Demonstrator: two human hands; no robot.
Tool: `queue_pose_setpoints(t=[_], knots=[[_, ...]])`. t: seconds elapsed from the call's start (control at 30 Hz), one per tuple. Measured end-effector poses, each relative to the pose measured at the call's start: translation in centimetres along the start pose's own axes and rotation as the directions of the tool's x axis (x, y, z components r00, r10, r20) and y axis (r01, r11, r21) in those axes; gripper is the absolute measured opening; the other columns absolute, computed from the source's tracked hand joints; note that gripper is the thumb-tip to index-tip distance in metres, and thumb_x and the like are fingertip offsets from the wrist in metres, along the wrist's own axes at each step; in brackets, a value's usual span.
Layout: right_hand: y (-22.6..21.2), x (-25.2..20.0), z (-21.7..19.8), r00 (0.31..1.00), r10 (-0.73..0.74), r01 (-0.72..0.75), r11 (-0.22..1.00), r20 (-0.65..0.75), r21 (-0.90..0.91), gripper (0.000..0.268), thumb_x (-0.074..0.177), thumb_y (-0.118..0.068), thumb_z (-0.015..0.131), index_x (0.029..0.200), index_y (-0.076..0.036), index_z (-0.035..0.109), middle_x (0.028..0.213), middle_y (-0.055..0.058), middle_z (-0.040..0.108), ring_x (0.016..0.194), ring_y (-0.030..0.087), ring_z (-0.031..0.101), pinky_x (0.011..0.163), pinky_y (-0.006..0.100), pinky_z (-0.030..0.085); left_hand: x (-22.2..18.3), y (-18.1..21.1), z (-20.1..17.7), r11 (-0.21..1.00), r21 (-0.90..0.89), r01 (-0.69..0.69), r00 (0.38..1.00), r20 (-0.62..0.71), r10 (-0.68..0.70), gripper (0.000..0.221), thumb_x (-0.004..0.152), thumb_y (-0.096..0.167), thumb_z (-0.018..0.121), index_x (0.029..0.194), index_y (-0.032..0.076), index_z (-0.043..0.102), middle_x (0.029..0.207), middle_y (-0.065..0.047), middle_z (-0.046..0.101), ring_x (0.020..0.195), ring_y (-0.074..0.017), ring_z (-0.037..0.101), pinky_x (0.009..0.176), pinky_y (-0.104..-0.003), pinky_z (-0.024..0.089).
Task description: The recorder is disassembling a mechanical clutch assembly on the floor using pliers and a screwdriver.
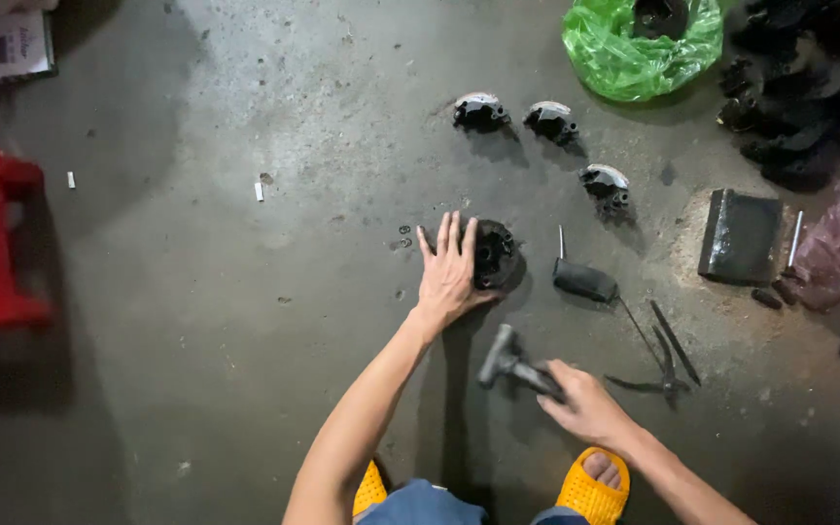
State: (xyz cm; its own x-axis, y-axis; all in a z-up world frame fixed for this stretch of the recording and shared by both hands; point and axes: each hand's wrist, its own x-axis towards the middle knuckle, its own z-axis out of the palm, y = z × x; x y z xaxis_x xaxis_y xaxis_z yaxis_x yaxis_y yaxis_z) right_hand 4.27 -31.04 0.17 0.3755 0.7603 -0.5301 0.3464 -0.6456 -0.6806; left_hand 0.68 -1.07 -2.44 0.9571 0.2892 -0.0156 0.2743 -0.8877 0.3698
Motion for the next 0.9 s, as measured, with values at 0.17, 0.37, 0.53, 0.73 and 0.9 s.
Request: queue_pose_setpoints(t=[0.17, 0.37, 0.53, 0.73, 0.9], knots=[[-3.0, 1.0, -1.5, 0.955, 0.184, -0.087, 0.924, -0.232, 0.373, 0.056, 0.09, -0.022, 0.07, 0.142, -0.005, 0.059, 0.088, 0.021, 0.073, 0.072, 0.021, 0.064, 0.068, 0.039, 0.054, -0.2, -0.6, 2.5, 0.993, -0.114, -0.001, 0.995, -0.101, -0.011, 0.132, 0.055, 0.05, 0.093, 0.156, -0.001, 0.025, 0.151, -0.024, 0.039, 0.148, -0.0424, 0.029, 0.12, -0.074, 0.013], [-5.6, 6.4, -3.3, 0.842, -0.103, 0.247, 0.946, -0.53, 0.208, 0.057, 0.099, -0.025, 0.068, 0.145, 0.004, 0.051, 0.109, 0.021, 0.07, 0.092, 0.018, 0.067, 0.082, 0.033, 0.055, -0.6, 0.5, 1.8, 0.963, -0.269, -0.035, 0.982, -0.187, -0.017, 0.131, 0.055, 0.042, 0.096, 0.156, 0.001, 0.024, 0.145, -0.026, 0.041, 0.143, -0.045, 0.032, 0.119, -0.073, 0.015], [-7.8, 7.3, -3.9, 0.883, -0.115, 0.223, 0.956, -0.456, 0.191, 0.058, 0.095, -0.021, 0.068, 0.145, 0.004, 0.053, 0.102, 0.018, 0.071, 0.09, 0.016, 0.069, 0.083, 0.032, 0.052, -0.6, 0.6, 0.4, 0.95, -0.31, -0.04, 0.986, -0.168, -0.013, 0.131, 0.054, 0.041, 0.096, 0.157, 0.003, 0.023, 0.145, -0.026, 0.04, 0.144, -0.0459, 0.031, 0.118, -0.073, 0.016], [-10.0, 6.2, -4.1, 0.911, 0.198, -0.045, 0.919, -0.362, 0.391, 0.057, 0.093, -0.02, 0.067, 0.148, -0.009, 0.055, 0.079, 0.014, 0.063, 0.067, 0.016, 0.056, 0.064, 0.034, 0.051, -1.9, 0.9, 0.4, 0.94, -0.337, -0.06, 0.986, -0.165, 0.004, 0.131, 0.054, 0.039, 0.096, 0.158, 0.006, 0.023, 0.147, -0.025, 0.04, 0.144, -0.0457, 0.032, 0.12, -0.071, 0.018], [-8.7, 6.4, -3.0, 0.917, 0.115, 0.033, 0.933, -0.383, 0.358, 0.057, 0.093, -0.018, 0.067, 0.148, -0.009, 0.056, 0.073, 0.01, 0.06, 0.064, 0.01, 0.052, 0.059, 0.029, 0.049, -1.8, 0.8, 0.9, 0.929, -0.354, -0.106, 0.979, -0.199, 0.036, 0.131, 0.055, 0.039, 0.095, 0.159, 0.006, 0.023, 0.148, -0.023, 0.041, 0.145, -0.045, 0.032, 0.121, -0.07, 0.019]])
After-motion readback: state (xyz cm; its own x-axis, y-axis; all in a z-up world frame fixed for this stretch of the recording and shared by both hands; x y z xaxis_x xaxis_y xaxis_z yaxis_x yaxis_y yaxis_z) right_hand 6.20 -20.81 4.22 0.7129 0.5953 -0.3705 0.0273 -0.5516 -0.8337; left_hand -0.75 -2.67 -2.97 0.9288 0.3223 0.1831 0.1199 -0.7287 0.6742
